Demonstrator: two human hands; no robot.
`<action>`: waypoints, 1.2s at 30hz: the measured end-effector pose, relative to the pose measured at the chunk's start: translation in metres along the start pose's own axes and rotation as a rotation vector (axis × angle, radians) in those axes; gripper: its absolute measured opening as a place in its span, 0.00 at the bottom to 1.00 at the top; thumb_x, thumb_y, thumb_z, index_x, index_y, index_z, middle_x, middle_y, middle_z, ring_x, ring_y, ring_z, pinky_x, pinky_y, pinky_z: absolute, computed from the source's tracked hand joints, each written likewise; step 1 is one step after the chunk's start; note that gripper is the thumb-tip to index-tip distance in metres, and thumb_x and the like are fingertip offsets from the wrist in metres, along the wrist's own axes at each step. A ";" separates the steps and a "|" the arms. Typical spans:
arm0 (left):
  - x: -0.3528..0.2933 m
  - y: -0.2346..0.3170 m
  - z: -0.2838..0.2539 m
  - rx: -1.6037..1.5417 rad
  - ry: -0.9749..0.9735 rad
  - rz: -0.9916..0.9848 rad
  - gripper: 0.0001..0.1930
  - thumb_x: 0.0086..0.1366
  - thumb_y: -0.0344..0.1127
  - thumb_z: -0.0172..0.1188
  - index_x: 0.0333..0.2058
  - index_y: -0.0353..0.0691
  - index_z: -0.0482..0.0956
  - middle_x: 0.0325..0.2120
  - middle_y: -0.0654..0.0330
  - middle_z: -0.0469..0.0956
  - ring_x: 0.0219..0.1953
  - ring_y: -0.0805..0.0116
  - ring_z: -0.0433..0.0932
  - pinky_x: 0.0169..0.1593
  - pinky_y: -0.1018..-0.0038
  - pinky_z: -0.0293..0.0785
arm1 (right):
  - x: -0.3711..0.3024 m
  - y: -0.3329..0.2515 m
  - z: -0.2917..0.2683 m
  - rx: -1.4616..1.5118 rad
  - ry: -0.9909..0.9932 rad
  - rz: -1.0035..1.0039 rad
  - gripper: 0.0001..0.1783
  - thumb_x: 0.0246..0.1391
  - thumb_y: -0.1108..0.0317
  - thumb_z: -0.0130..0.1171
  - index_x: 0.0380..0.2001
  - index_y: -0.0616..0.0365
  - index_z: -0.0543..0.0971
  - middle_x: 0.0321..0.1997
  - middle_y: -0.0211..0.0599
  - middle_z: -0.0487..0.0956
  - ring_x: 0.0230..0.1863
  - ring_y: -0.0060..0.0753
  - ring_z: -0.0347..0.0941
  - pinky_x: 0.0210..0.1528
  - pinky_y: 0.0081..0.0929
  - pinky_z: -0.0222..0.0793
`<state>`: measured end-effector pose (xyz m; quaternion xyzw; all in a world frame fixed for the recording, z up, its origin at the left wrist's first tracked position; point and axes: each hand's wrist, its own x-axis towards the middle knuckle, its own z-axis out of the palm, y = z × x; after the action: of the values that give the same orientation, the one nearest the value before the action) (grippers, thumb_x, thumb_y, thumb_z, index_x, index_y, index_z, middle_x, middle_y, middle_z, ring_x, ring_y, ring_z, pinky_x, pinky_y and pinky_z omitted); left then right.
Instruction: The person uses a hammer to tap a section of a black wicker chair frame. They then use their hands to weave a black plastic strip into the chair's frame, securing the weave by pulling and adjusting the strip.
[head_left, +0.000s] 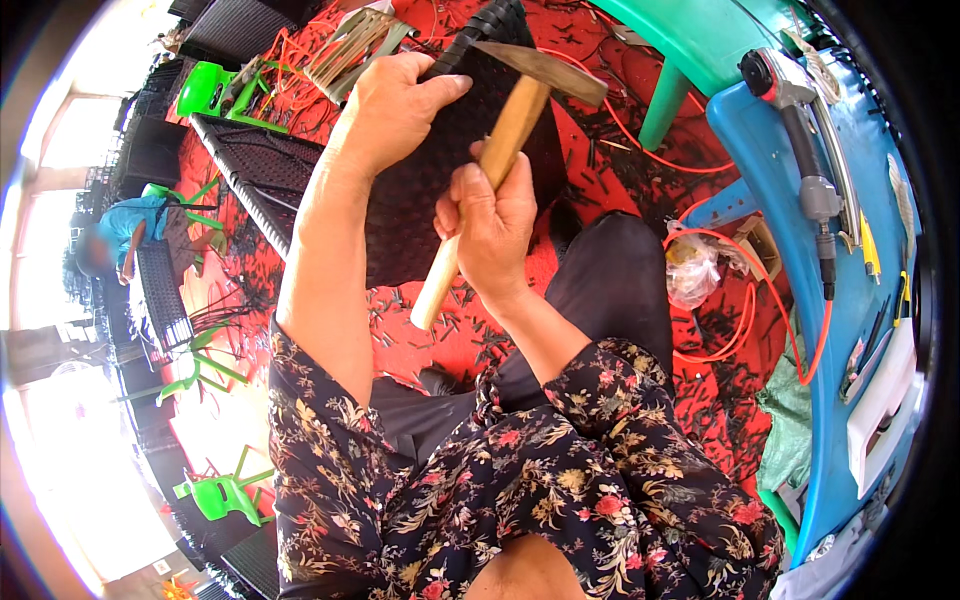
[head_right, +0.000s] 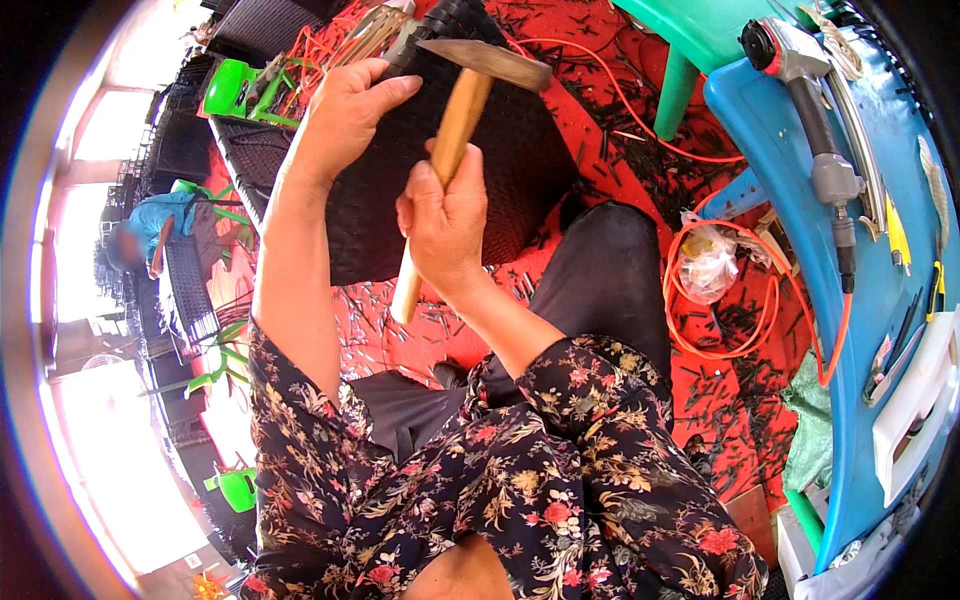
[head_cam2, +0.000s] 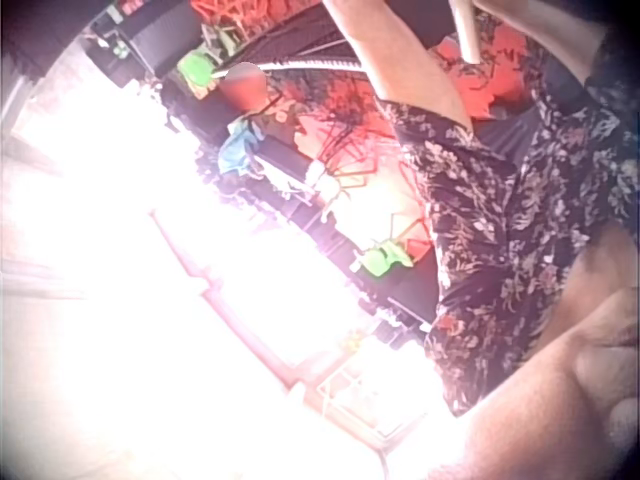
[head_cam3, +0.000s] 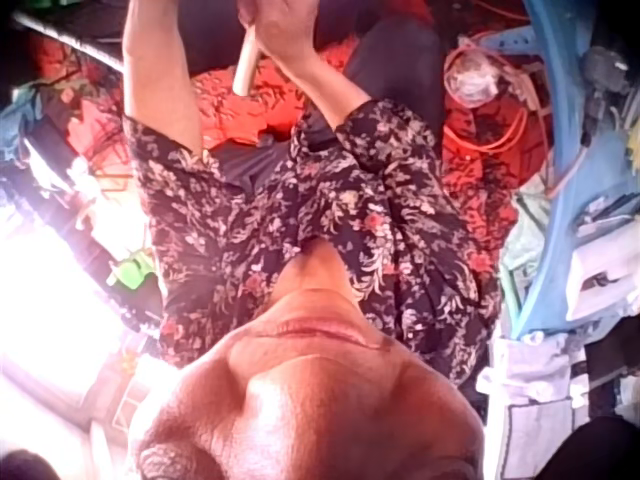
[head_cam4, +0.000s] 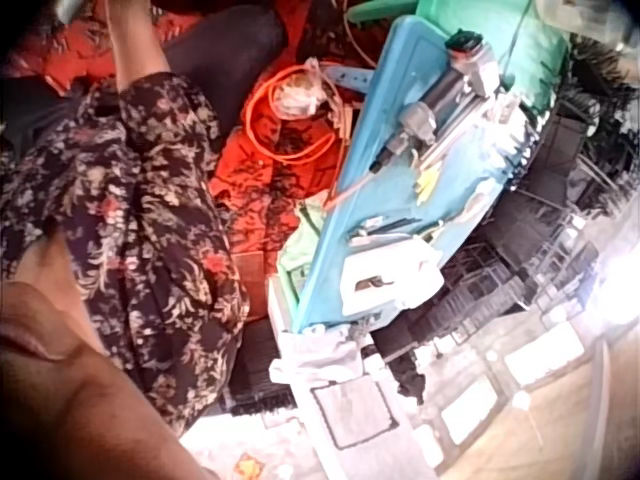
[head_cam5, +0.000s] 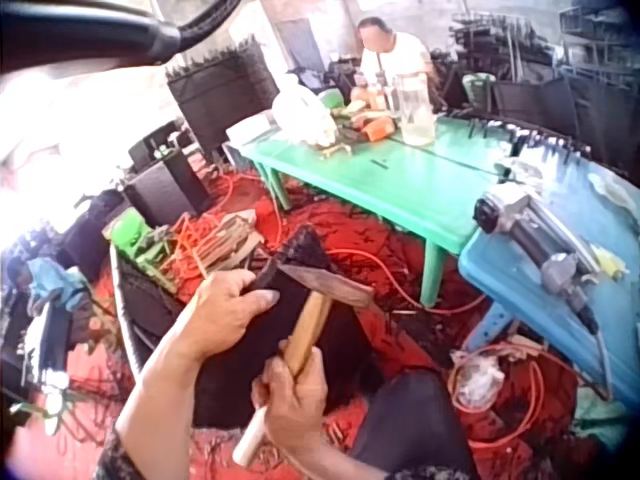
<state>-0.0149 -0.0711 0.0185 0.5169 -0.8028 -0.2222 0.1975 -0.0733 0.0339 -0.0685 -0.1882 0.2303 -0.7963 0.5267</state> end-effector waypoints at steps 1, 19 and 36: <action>0.000 0.000 0.000 0.008 0.000 -0.014 0.18 0.60 0.42 0.61 0.18 0.39 0.68 0.16 0.75 0.58 0.22 0.84 0.56 0.25 0.76 0.54 | 0.000 0.000 -0.001 0.010 0.001 0.028 0.09 0.63 0.72 0.45 0.44 0.61 0.62 0.23 0.28 0.65 0.14 0.15 0.61 0.15 0.15 0.59; -0.001 -0.002 0.001 0.017 -0.017 -0.062 0.14 0.60 0.41 0.61 0.25 0.35 0.77 0.17 0.76 0.63 0.23 0.84 0.59 0.26 0.78 0.57 | 0.003 -0.010 -0.006 0.022 -0.032 0.063 0.07 0.62 0.73 0.45 0.42 0.61 0.63 0.21 0.27 0.64 0.13 0.15 0.60 0.14 0.17 0.58; -0.011 -0.015 -0.009 -0.028 -0.062 -0.121 0.13 0.62 0.41 0.59 0.25 0.38 0.77 0.19 0.77 0.64 0.25 0.86 0.59 0.29 0.81 0.57 | 0.021 -0.049 -0.028 -0.404 -0.054 -0.376 0.12 0.56 0.72 0.59 0.41 0.63 0.69 0.23 0.25 0.70 0.20 0.12 0.64 0.21 0.13 0.62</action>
<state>0.0054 -0.0677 0.0163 0.5546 -0.7726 -0.2609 0.1657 -0.1331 0.0361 -0.0622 -0.3499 0.3315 -0.8128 0.3273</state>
